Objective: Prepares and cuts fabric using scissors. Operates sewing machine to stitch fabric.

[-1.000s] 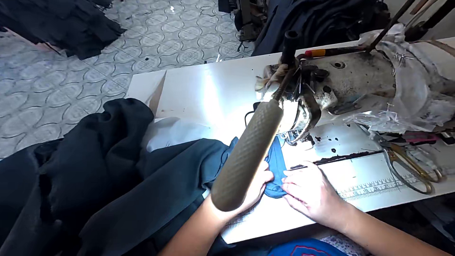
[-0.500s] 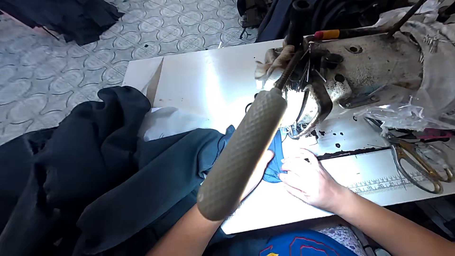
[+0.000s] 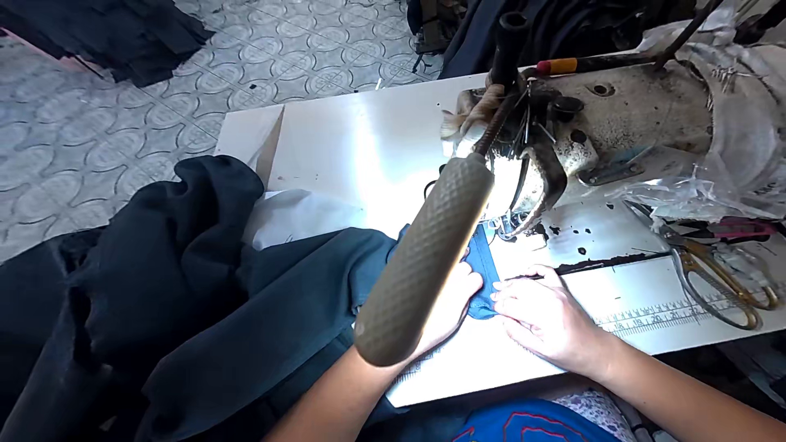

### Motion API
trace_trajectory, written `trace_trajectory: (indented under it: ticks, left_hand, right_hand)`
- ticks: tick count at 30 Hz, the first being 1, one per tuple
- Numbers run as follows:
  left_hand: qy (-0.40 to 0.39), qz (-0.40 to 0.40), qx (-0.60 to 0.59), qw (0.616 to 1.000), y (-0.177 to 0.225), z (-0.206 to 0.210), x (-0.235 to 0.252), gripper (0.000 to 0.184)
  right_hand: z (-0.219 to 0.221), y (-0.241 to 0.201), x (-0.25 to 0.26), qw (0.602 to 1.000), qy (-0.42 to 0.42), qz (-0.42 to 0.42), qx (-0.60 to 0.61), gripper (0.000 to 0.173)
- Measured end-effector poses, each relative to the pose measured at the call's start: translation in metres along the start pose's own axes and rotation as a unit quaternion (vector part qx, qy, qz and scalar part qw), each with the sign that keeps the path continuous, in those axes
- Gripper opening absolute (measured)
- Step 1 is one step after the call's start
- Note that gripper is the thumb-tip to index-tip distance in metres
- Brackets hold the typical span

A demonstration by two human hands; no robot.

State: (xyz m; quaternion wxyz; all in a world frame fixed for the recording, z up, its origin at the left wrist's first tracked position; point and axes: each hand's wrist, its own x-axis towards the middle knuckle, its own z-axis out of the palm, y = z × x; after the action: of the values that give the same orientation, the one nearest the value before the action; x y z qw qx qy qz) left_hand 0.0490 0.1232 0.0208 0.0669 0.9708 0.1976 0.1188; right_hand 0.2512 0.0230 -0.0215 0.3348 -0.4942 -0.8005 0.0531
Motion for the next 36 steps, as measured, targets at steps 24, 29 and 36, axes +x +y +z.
trace_trajectory:
  ticks: [24, 29, 36]
  left_hand:
    - [0.052, -0.123, 0.001, 0.991, -0.038, 0.017, 0.014, 0.026]
    - [0.023, -0.124, 0.01, 0.992, -0.053, 0.03, 0.006, 0.029]
    - [0.054, -0.112, -0.02, 0.992, -0.047, 0.024, 0.008, 0.029]
  right_hand:
    - [0.002, 0.03, 0.062, 0.994, -0.098, 0.045, 0.011, 0.019]
    - [0.01, 0.031, 0.053, 0.998, -0.037, 0.05, 0.027, 0.02]
    - [0.015, 0.032, 0.051, 0.999, -0.006, 0.041, 0.013, 0.021]
